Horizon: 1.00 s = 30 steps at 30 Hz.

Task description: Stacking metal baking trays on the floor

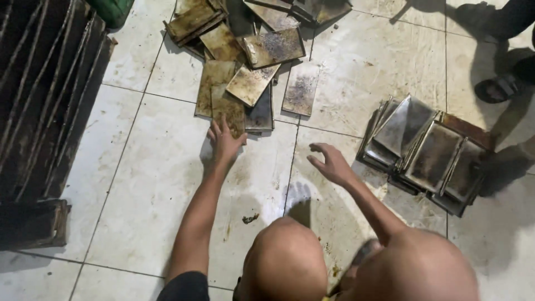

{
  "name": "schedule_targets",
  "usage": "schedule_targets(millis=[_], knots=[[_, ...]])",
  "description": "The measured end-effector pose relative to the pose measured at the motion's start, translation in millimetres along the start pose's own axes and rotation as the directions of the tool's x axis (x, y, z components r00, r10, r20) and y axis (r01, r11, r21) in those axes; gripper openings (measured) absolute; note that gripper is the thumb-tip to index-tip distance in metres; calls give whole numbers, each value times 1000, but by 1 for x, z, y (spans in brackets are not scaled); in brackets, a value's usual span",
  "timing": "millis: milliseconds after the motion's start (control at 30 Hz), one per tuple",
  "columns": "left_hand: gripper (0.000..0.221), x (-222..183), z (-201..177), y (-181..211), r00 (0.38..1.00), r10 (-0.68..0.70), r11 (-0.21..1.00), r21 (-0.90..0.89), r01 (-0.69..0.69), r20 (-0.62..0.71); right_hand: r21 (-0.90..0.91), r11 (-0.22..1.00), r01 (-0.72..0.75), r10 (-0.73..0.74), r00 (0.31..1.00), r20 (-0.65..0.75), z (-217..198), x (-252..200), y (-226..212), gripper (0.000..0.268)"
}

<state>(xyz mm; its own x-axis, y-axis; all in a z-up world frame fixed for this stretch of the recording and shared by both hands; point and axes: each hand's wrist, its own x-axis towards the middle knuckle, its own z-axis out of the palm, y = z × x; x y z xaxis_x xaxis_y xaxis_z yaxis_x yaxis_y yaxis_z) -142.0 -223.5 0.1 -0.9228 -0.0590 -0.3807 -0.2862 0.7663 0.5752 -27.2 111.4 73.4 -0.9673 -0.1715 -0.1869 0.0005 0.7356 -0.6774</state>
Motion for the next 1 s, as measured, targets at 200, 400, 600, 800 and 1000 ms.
schedule_targets(millis=[200,400,600,800,1000], knots=[[120,19,14,20,994,-101,978,180,107,-47,30,999,-12,12,1000,-6,-48,21,-54,45],[134,33,67,18,960,-268,963,11,270,-80,162,978,-128,115,990,86,-24,41,-57,48],[134,-95,-34,121,971,-189,871,-431,235,147,252,929,-271,228,956,187,16,73,-18,60],[131,-74,35,63,970,-157,774,-587,239,188,430,819,-379,299,922,245,33,105,-7,64],[124,-90,-4,77,960,-275,957,113,269,44,412,850,-328,297,945,139,58,136,23,47]])
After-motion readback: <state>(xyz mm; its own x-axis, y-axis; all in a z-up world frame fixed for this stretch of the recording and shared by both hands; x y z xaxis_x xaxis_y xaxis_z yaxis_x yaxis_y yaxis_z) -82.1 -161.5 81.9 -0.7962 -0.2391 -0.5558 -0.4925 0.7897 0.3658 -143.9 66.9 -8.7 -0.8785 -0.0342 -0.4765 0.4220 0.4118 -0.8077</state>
